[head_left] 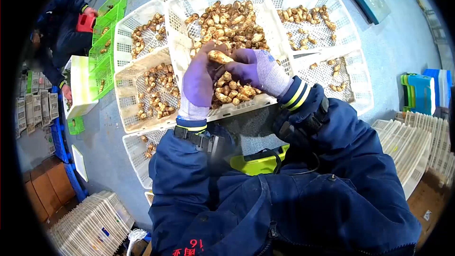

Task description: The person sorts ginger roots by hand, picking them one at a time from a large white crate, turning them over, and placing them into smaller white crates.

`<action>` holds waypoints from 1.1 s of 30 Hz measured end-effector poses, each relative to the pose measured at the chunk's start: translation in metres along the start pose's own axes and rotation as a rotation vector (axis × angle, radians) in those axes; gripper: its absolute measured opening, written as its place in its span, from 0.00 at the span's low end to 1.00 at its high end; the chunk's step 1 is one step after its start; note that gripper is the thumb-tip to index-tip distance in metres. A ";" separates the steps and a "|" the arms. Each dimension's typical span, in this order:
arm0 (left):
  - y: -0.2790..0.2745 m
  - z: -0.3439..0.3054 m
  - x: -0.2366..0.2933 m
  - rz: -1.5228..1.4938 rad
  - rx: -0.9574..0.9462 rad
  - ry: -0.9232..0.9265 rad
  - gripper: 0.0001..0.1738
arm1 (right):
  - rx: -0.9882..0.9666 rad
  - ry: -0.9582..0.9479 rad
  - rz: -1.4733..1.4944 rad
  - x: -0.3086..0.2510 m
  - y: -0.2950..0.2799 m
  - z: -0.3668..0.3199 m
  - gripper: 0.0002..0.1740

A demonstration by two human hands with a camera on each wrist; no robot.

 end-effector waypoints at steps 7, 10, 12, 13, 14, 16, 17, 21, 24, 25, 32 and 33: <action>-0.042 0.000 -0.001 -0.106 0.243 -0.012 0.33 | 0.215 0.149 -1.104 0.020 -0.156 -0.026 0.17; -0.038 0.000 0.001 -0.131 0.224 -0.007 0.32 | 0.448 0.295 -1.186 0.029 -0.194 -0.047 0.22; -0.041 0.000 0.001 -0.150 0.229 -0.012 0.30 | 0.504 0.069 -1.149 0.012 -0.168 -0.037 0.22; -0.044 0.000 -0.002 -0.172 0.220 -0.013 0.29 | 0.367 0.103 -1.235 0.011 -0.144 -0.024 0.24; -0.045 -0.001 -0.002 -0.170 0.219 -0.013 0.29 | 0.261 0.067 -1.107 0.025 -0.122 -0.006 0.23; -0.049 -0.003 -0.001 -0.163 0.225 -0.011 0.29 | -0.108 0.040 -1.067 0.036 -0.045 0.014 0.22; -0.051 -0.003 -0.002 -0.162 0.257 -0.021 0.28 | -0.203 0.006 -1.173 0.045 -0.018 0.019 0.22; -0.050 -0.003 -0.002 -0.097 0.209 -0.032 0.29 | -0.269 0.217 -1.210 0.123 0.006 0.054 0.21; -0.050 -0.004 -0.009 -0.029 0.217 -0.121 0.27 | -0.174 0.126 -0.974 0.097 -0.008 0.054 0.18; -0.049 -0.004 -0.010 0.022 0.200 -0.141 0.26 | -0.128 0.041 -0.807 0.066 -0.008 0.047 0.17; 0.012 -0.027 -0.002 0.108 -0.057 -0.425 0.22 | 0.136 -0.631 -0.556 -0.066 -0.003 -0.021 0.26; 0.013 -0.026 -0.001 0.108 -0.065 -0.383 0.20 | 0.165 -0.657 -0.497 -0.065 -0.003 -0.025 0.27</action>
Point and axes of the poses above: each hand's wrist, its own z-axis towards the middle knuckle, its own y-axis out of the palm, x = y × z, the point moved 6 cm from there along z, towards the middle knuckle, and after that the axes turned 1 degree about -y, right-handed, at the moved point
